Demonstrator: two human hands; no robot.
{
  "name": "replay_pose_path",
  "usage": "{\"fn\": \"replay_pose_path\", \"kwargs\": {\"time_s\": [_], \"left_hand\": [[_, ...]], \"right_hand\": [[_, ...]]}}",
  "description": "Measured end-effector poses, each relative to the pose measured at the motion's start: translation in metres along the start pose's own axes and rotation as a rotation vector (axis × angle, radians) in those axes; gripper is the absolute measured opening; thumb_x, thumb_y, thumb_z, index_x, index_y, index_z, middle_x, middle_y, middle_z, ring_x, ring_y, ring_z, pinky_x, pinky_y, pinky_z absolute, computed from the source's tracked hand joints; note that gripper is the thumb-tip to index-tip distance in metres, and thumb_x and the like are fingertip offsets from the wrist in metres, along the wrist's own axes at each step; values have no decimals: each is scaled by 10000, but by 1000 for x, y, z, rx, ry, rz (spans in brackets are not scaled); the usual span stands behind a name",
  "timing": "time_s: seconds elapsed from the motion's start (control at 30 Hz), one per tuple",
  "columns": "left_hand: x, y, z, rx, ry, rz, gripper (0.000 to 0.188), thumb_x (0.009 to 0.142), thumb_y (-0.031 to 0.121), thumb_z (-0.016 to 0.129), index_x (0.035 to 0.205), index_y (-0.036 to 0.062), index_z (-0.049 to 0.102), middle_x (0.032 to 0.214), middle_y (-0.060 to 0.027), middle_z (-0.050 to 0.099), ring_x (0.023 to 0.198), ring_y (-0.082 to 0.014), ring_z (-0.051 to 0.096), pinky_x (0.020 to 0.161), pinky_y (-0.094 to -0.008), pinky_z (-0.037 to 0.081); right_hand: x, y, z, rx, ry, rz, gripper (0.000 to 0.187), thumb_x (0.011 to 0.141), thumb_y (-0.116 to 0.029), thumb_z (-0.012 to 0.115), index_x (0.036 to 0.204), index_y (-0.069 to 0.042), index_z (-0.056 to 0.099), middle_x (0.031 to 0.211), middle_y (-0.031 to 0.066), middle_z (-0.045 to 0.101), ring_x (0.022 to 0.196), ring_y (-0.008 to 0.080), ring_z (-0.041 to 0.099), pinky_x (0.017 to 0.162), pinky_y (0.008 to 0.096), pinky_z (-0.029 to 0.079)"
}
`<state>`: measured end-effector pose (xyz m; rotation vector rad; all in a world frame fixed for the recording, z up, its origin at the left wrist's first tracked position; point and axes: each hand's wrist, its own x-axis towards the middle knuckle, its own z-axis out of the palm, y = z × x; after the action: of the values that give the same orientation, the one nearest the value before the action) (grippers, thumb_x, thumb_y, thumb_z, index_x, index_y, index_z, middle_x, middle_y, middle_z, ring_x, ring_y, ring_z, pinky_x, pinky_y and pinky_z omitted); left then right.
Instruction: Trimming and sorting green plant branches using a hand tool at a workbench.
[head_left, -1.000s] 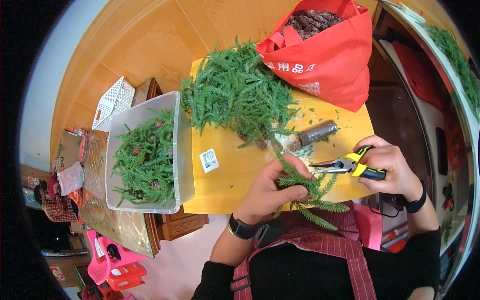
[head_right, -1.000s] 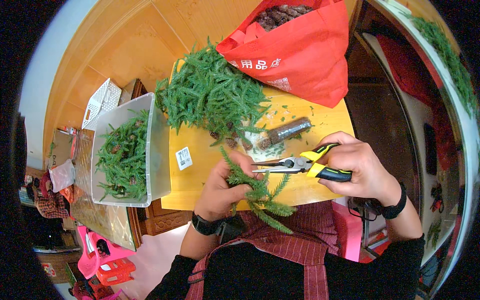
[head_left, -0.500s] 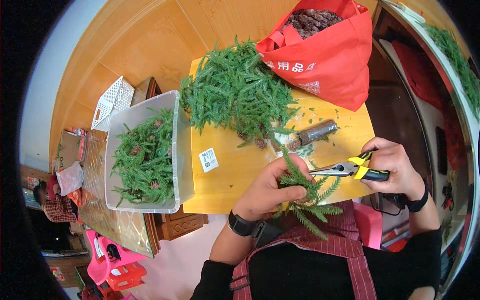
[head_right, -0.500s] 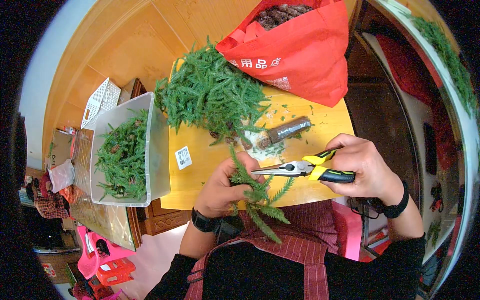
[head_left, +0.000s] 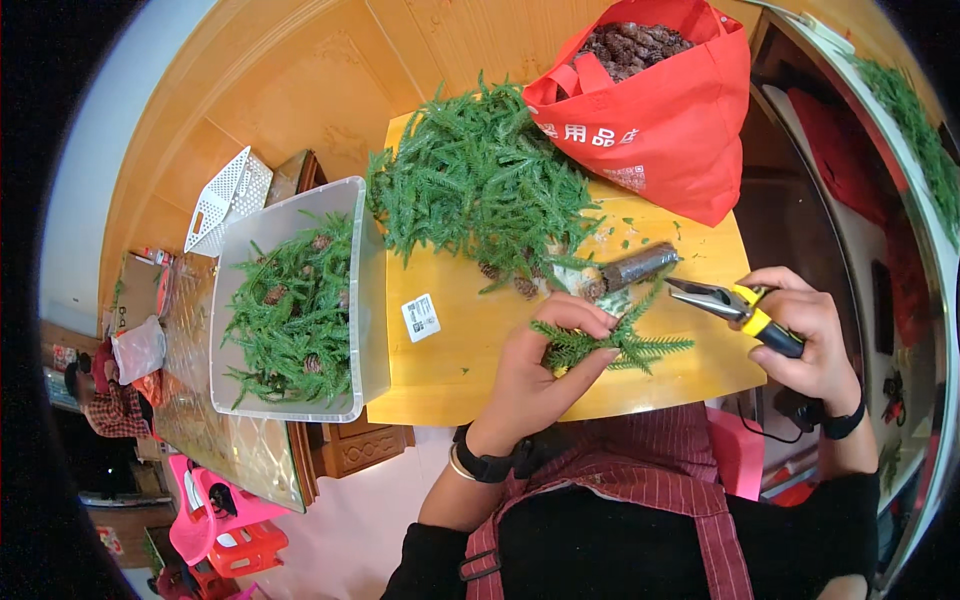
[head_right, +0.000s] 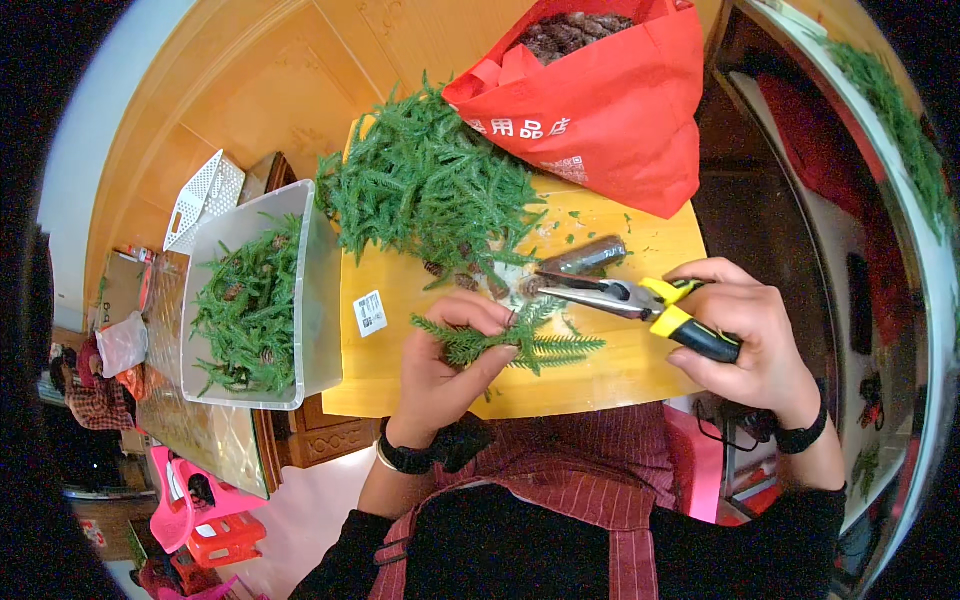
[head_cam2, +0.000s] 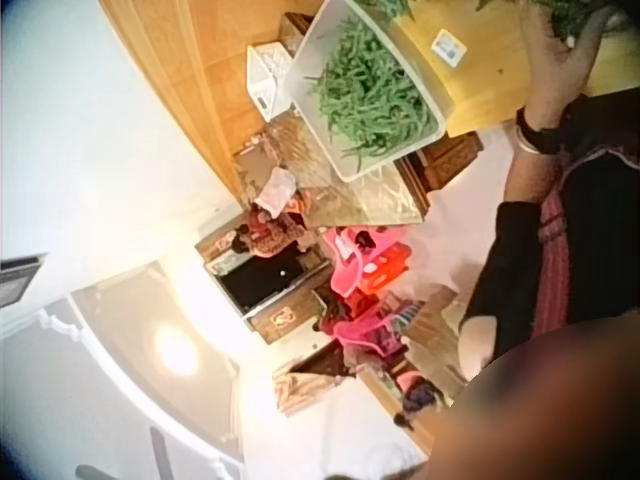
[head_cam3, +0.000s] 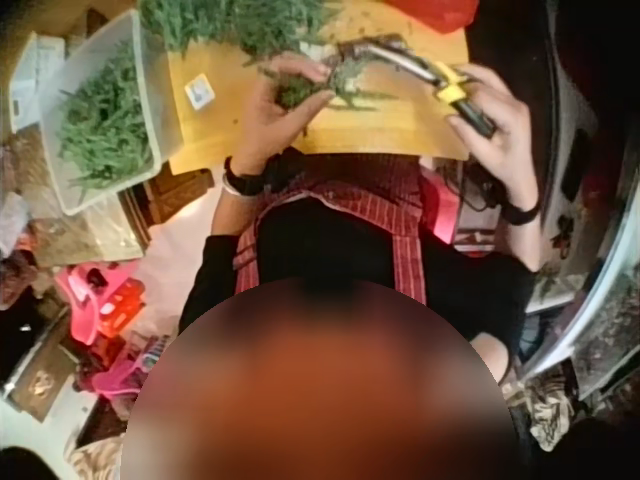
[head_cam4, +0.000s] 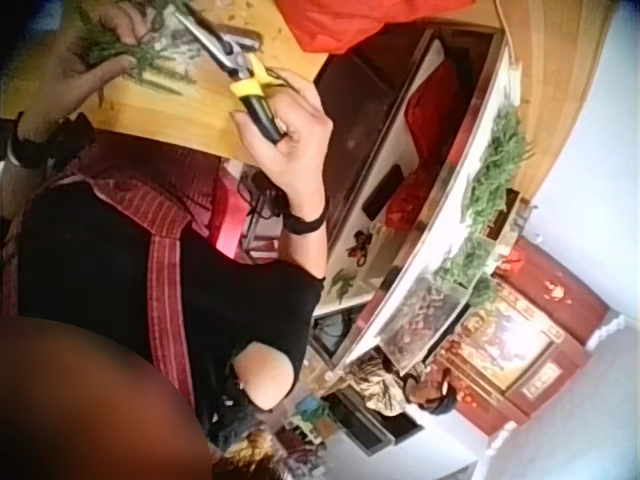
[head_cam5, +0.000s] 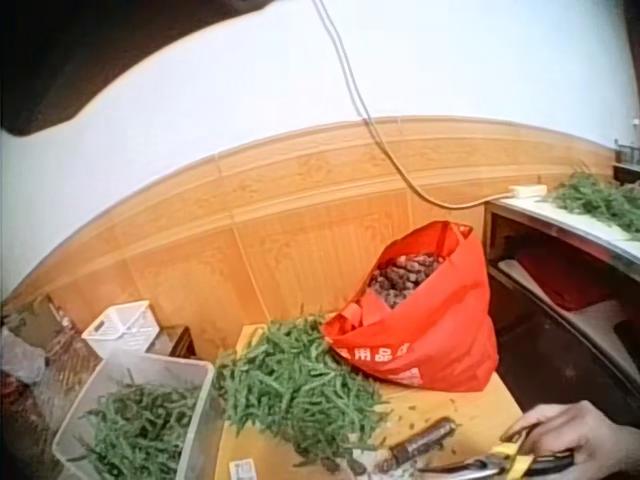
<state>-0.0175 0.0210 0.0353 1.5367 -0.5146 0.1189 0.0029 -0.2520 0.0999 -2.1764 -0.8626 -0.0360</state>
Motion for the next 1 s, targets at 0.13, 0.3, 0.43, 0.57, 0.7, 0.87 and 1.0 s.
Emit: {"fn": "replay_pose_path", "kwargs": {"time_s": [0.13, 0.3, 0.43, 0.57, 0.7, 0.87, 1.0], "left_hand": [[-1, -3, 1, -16, 29, 12, 251, 711, -44, 641, 897, 36, 492, 951, -95, 521, 913, -183, 512, 825, -301, 402], [0, -2, 2, -62, 26, 54, 227, 733, -19, 629, 905, 36, 492, 949, -95, 523, 894, -181, 506, 820, -305, 396], [1, 1, 3, -21, 27, 53, 227, 732, -26, 627, 903, 38, 492, 940, -97, 530, 885, -179, 504, 808, -302, 397], [-1, -1, 3, -26, 45, 71, 231, 727, -30, 630, 898, 40, 491, 936, -99, 539, 883, -181, 508, 801, -300, 399], [0, -2, 3, -29, 46, 71, 239, 723, -33, 634, 900, 40, 491, 939, -102, 543, 887, -185, 515, 800, -300, 406], [0, -2, 3, -19, 51, 59, 243, 723, -32, 637, 904, 39, 492, 940, -104, 544, 886, -186, 518, 795, -300, 411], [0, -5, 3, 6, 56, 54, 251, 720, -33, 640, 910, 38, 492, 939, -106, 547, 880, -185, 518, 788, -298, 412]], "right_hand": [[-5, -11, 3, 46, -25, 61, 220, 623, -219, 664, 646, -15, 584, 642, 83, 587, 758, 277, 580, 705, 348, 455], [-4, -14, 11, -62, -38, 36, 171, 619, -146, 702, 637, -33, 575, 561, 78, 535, 660, 277, 579, 738, 353, 474], [-3, -14, 12, -58, -36, 24, 154, 628, -137, 694, 637, -35, 579, 538, 78, 524, 592, 269, 569, 765, 363, 478], [-2, -16, 15, -54, -45, 27, 155, 627, -134, 694, 633, -32, 577, 541, 91, 529, 578, 275, 566, 767, 370, 479], [-2, -14, 16, -54, -52, 20, 158, 627, -132, 693, 630, -30, 573, 551, 96, 534, 595, 279, 570, 765, 372, 480], [-4, -8, 16, -37, -51, 35, 179, 604, -159, 673, 650, -20, 570, 603, 99, 559, 727, 310, 580, 720, 356, 458], [-2, -7, 18, -24, -47, 26, 168, 604, -147, 668, 650, -19, 569, 605, 100, 558, 732, 309, 582, 735, 356, 457]]}}
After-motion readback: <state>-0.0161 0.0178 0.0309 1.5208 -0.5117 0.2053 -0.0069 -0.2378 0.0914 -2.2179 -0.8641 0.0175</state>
